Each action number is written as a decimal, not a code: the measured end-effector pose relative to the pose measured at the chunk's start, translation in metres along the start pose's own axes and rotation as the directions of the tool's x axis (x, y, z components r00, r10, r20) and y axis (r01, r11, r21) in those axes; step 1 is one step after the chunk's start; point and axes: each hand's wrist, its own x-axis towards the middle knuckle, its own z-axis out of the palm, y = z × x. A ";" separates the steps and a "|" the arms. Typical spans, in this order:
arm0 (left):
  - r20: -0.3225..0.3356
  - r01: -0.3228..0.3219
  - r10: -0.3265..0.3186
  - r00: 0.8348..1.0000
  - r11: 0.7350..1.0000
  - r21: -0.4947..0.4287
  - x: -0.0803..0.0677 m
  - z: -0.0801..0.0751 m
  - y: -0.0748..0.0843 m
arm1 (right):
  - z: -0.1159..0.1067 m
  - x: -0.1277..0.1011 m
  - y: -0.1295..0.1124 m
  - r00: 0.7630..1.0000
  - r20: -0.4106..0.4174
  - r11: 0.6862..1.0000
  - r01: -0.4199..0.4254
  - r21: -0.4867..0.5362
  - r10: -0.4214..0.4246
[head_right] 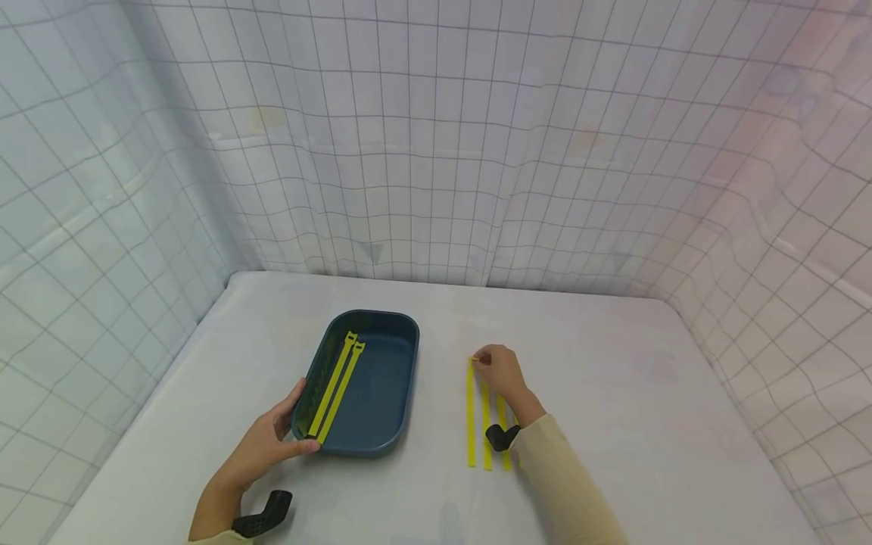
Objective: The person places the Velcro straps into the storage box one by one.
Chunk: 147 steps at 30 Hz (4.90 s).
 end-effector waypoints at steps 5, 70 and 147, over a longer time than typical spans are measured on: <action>0.001 0.000 0.000 1.000 1.000 0.003 0.000 0.000 0.001 | -0.007 -0.008 -0.002 1.000 -0.020 0.999 0.019 0.036 -0.018; -0.013 -0.001 0.002 1.000 1.000 0.013 0.002 0.000 -0.007 | -0.068 -0.085 -0.030 0.947 -0.177 0.959 0.279 0.044 -0.267; -0.001 0.013 -0.013 1.000 1.000 -0.006 0.001 -0.002 -0.003 | -0.107 -0.073 -0.119 0.886 -0.313 0.865 0.428 0.263 -0.343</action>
